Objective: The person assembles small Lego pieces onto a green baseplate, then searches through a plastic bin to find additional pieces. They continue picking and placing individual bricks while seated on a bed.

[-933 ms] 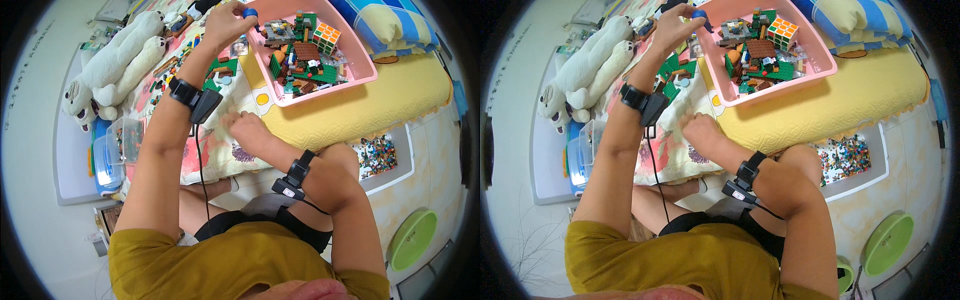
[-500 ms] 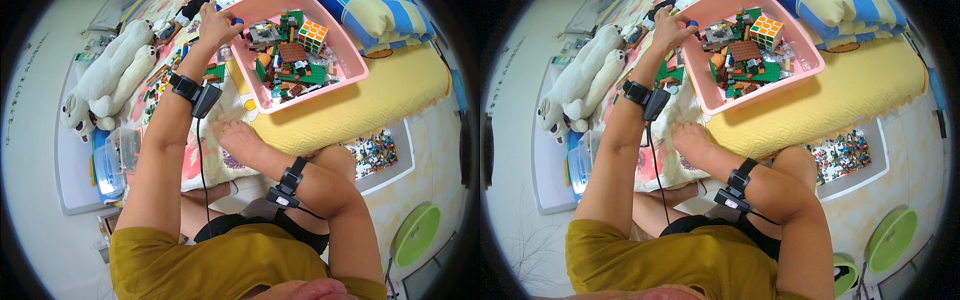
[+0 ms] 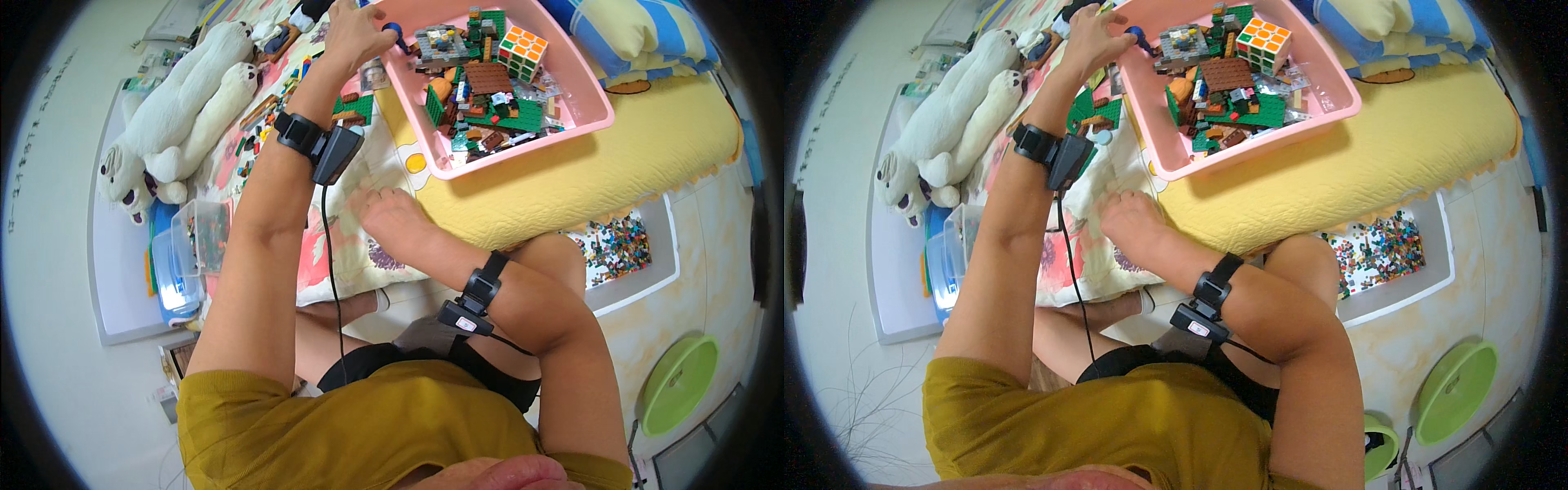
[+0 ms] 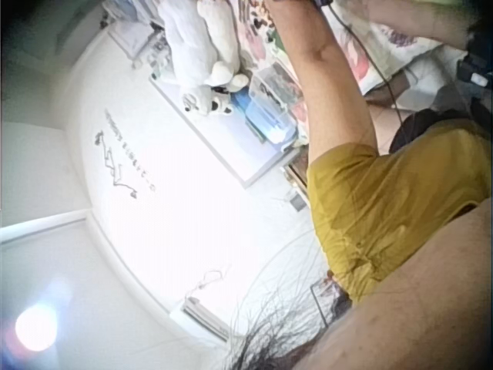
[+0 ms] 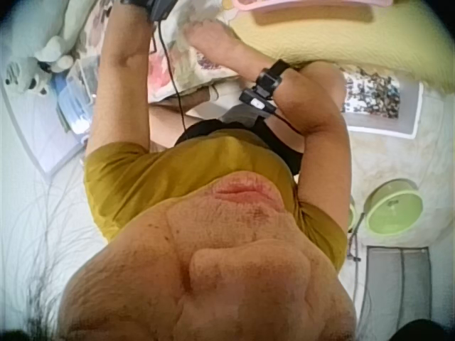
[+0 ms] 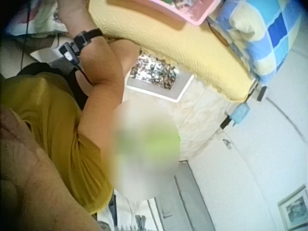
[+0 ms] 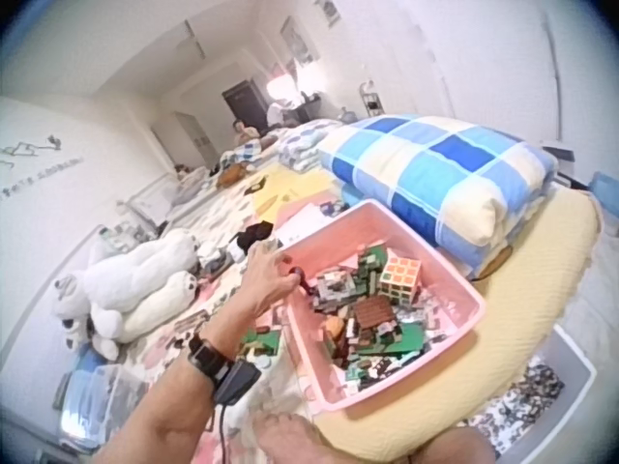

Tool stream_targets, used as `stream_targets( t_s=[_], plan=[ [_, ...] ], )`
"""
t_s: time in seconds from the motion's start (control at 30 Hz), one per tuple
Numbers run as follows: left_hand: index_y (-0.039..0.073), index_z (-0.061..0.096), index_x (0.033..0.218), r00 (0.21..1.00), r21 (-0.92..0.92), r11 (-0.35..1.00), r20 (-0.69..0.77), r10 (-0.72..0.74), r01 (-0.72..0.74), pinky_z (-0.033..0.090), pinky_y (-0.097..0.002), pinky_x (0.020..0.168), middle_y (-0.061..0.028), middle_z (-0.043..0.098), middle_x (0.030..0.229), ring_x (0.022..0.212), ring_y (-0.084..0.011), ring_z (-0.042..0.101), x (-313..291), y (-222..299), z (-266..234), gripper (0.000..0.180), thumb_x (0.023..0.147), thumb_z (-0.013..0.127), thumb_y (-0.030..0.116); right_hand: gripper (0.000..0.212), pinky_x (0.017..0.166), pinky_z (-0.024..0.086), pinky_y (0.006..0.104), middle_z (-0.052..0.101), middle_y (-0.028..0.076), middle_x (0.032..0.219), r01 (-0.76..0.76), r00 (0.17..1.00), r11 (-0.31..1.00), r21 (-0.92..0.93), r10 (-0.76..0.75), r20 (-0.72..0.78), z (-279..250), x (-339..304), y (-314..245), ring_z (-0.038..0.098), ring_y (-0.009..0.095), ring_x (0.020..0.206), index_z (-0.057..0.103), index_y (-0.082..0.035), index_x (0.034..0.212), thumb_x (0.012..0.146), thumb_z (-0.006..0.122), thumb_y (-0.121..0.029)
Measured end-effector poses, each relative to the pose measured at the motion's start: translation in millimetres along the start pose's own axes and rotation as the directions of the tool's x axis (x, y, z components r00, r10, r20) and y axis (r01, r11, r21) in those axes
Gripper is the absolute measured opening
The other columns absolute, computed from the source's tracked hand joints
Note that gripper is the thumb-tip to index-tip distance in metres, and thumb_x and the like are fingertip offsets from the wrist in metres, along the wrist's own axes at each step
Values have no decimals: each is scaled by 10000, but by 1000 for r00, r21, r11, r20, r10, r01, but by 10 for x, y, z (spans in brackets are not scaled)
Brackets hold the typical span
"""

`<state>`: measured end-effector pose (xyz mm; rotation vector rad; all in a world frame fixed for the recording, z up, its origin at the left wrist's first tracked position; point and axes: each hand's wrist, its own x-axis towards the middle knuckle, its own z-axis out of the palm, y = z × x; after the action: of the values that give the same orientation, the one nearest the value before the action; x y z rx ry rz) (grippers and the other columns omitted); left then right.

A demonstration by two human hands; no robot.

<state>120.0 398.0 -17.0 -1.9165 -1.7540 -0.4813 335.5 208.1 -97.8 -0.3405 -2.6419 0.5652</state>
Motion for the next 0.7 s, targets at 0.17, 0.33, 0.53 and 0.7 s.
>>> stream_targets(
  t_s=[0.17, 0.33, 0.53, 0.7],
  plan=[
    [17, 730, 959, 990, -160, 977, 41, -135, 139, 416, -482, 1029, -263, 604, 1174, 1163, -424, 534, -34, -71, -391, 406, 735, 739, 355, 284, 770, 513, 401, 633, 166, 978, 24, 999, 999, 39, -25, 35, -8, -14, 15, 632, 313, 915, 647, 9, 999, 715, 630, 6],
    [70, 748, 1030, 866, -225, 861, 332, -373, 457, 441, -430, 1018, -215, 614, 1193, 1156, -382, 552, -578, -287, -847, 345, 770, 716, 295, 231, 773, 504, 417, 617, 178, 978, 6, 997, 999, 42, -9, 76, -38, -3, 4, 620, 330, 918, 642, 10, 925, 696, 631, 37],
    [98, 754, 1039, 867, -122, 953, 459, -194, 277, 489, -393, 908, -126, 682, 1053, 1053, -299, 619, -1408, -176, -812, 240, 812, 734, 174, 210, 775, 504, 423, 616, 176, 971, 13, 992, 1000, 16, -15, 127, -31, 22, 15, 619, 340, 917, 630, 13, 898, 690, 638, 34],
    [96, 749, 1024, 922, -136, 969, 359, -145, 205, 509, -427, 846, -126, 669, 1001, 996, -335, 610, -1606, -180, -613, 218, 808, 715, 102, 133, 740, 515, 378, 659, 140, 936, 53, 995, 996, -77, -46, 93, 8, 17, 22, 657, 288, 890, 682, -26, 886, 770, 632, -70]
  ],
)
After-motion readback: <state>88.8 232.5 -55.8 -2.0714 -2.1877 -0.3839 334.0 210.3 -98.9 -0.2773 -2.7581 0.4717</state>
